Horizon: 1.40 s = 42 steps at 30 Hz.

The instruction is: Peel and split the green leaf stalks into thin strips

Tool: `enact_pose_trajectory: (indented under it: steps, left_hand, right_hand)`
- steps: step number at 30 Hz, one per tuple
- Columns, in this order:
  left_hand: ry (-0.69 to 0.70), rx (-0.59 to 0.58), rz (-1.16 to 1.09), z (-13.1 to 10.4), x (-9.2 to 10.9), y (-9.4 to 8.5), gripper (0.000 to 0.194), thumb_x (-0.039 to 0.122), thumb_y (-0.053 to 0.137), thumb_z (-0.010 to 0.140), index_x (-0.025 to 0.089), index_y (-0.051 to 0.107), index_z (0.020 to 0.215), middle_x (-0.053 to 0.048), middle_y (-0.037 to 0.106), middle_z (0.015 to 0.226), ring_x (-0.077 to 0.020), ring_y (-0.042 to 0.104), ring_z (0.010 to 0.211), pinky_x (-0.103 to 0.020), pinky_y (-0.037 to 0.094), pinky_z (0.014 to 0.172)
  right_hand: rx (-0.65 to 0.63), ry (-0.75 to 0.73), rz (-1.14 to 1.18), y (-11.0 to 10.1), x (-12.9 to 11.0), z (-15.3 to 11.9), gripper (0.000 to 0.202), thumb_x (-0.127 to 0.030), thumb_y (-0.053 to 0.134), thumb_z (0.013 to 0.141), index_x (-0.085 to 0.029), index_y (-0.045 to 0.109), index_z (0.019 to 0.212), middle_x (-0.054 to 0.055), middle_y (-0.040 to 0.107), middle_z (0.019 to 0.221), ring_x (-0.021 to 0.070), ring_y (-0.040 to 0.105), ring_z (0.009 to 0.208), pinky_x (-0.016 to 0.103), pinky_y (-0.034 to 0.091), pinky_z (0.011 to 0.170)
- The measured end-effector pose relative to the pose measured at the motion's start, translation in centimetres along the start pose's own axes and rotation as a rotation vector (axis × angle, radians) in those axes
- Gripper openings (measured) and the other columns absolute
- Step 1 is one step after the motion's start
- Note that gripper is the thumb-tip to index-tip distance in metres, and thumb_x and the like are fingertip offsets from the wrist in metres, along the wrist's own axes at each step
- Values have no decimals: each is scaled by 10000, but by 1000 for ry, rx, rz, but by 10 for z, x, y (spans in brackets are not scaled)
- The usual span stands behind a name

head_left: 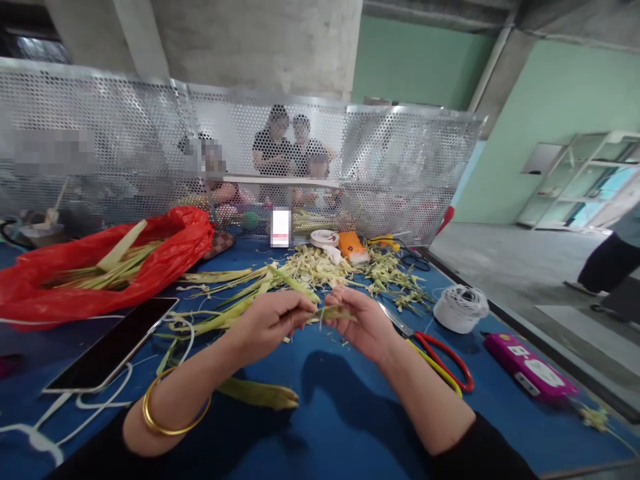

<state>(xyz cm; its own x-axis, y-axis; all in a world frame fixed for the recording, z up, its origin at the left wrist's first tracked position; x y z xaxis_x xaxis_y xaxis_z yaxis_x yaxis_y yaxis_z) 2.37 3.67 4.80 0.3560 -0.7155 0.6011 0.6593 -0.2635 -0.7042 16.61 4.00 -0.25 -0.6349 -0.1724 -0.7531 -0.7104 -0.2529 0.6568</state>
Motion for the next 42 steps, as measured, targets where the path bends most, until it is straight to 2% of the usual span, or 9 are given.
enact_pose_trajectory:
  steps: [7,11,15,20,24,27,31,36,42]
  left_hand:
    - [-176,339,131,0,-14,-17,211,326,470,867,183,625,864,13,613,652,-136,559,591,-233,426,605]
    - [-231,384,268,-1,-17,-20,251,345,451,859,189,645,889,-14,673,739,-171,595,677,-257,428,670]
    - [-343,376,218,0,-25,-26,293,402,447,840,192,646,889,21,637,609,-160,568,566,-248,422,603]
    - [-419,412,137,0,-35,-33,276,427,485,809,192,632,812,54,572,521,-134,532,477,-234,413,550]
    - [-408,383,19,0,-38,-28,250,407,517,800,180,621,788,52,575,572,-115,528,466,-227,421,531]
    - [-394,375,-22,-1,-34,-24,251,390,509,811,170,614,749,48,558,565,-106,504,452,-228,414,515]
    - [-390,348,-92,-2,-23,-18,217,351,507,811,169,624,797,42,551,585,-106,499,465,-227,408,500]
    - [-368,270,-158,-2,-10,-6,177,291,488,808,170,613,772,46,527,550,-101,483,443,-215,390,467]
    - [-350,257,-56,-1,-13,-3,183,242,472,809,165,636,788,44,533,515,-112,503,465,-213,391,485]
  right_hand:
    - [-44,-352,-504,22,9,-12,213,-287,521,874,-191,520,684,8,548,713,138,531,694,292,433,716]
    - [-125,-672,-1062,44,4,-30,155,-210,456,900,-206,506,754,50,565,877,160,531,836,309,438,786]
    - [-164,-769,-1151,55,-1,-40,119,-179,472,872,-207,496,759,84,540,969,184,532,1004,323,465,832]
    - [-247,-736,-1099,65,-8,-45,162,-198,474,868,-204,505,709,75,569,920,165,562,931,313,478,831]
    - [-428,-327,-1123,53,15,-33,187,-256,543,849,-197,540,672,4,606,690,138,600,671,251,481,648]
    - [69,-167,-1026,9,14,-13,198,-366,484,880,-200,549,794,-28,606,643,99,508,407,235,404,448]
    - [623,-474,-1000,-23,-10,-12,281,-401,576,817,-189,577,1001,51,606,951,130,554,610,272,446,562]
    - [243,-503,-1010,2,2,-7,182,-297,634,783,-197,665,931,75,607,1075,215,540,1020,346,417,869]
    - [90,-446,-1008,21,17,-16,199,-288,518,874,-184,569,712,30,582,791,172,548,788,312,430,748]
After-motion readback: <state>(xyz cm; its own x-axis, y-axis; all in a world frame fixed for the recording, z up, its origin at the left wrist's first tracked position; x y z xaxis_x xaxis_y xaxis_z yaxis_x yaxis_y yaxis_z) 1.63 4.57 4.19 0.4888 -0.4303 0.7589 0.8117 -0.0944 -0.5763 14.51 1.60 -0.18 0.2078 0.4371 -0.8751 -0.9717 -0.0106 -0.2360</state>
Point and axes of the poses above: each hand's wrist, its own z-axis towards the middle knuckle, its own y-axis out of the palm, x = y × z, the point moved 5 cm from there along z, towards the middle knuckle
